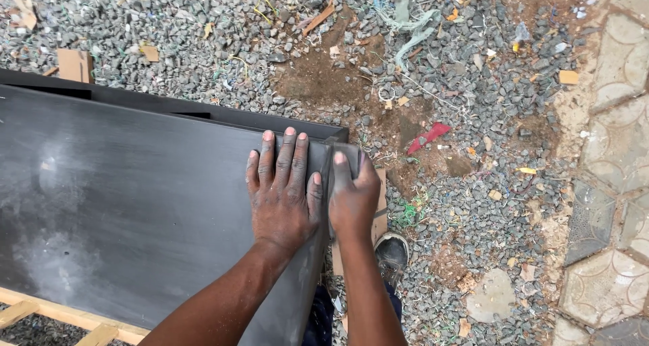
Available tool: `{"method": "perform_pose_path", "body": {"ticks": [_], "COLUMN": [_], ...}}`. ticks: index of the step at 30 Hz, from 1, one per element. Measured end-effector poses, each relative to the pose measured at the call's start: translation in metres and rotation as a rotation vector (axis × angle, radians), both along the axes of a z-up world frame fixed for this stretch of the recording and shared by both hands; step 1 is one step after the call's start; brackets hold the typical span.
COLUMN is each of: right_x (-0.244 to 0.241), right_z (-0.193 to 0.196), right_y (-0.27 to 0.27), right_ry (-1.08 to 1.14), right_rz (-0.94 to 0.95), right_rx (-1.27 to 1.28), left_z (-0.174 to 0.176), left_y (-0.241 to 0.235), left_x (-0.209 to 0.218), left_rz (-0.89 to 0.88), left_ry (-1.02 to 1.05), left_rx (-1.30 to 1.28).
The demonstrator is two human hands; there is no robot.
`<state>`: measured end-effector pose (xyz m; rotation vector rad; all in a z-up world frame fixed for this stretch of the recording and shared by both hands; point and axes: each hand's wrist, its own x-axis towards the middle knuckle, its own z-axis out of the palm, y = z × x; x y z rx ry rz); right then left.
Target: The person uses a sanding block to smooth the edge of a large, dark metal sheet. They hold the sheet steady with their left hand while moving the sanding block back and forth along the edge with their right hand.
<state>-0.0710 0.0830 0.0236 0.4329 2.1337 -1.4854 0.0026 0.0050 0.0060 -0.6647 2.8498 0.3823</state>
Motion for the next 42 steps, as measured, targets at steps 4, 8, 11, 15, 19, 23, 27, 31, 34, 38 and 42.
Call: {"method": "perform_pose_path", "body": {"ticks": [4,8,11,15,19,23,27,31,34,38,42], "right_x": [0.030,0.009,0.016,0.027,-0.025,-0.027,0.006,0.026,0.036,0.044,0.051], "right_z": [0.012,0.007,0.020,0.008,-0.021,-0.032,-0.047,-0.052,-0.037,-0.016,-0.006], "right_y": [0.010,0.008,0.008,0.012,0.004,0.033,0.062,0.079,0.088,0.091,0.093], "right_ry": [-0.063,-0.023,-0.047,-0.038,-0.038,-0.286,-0.305,-0.334,-0.293,-0.128,-0.043], "right_rz": [-0.009,0.043,0.072,0.053,0.044,-0.188,-0.259,-0.277,-0.240,-0.040,0.055], "right_rx": [0.030,0.083,0.082,0.129,-0.016,-0.560,-0.552,-0.564,-0.514,-0.371,-0.311], "left_z": [0.002,0.001,0.001,0.000,0.000,0.005,0.010,0.012,0.010,0.008,0.001], "left_y": [0.001,0.010,-0.002,0.001,-0.001,0.000,0.000,0.005,0.016,0.042,0.062], "left_x": [-0.001,0.011,-0.003,0.003,0.002,0.000,0.001,0.004,0.018,0.054,0.080], "left_rz": [0.007,0.007,0.003,-0.005,0.000,-0.024,-0.029,-0.020,0.030,0.079,0.126], "left_ry": [0.027,0.074,0.100,0.097,0.081,0.046,0.046,0.050,0.035,0.159,0.230], "left_rx": [-0.004,-0.011,-0.028,-0.043,-0.026,0.015,0.023,0.034,0.059,0.107,0.037]}}
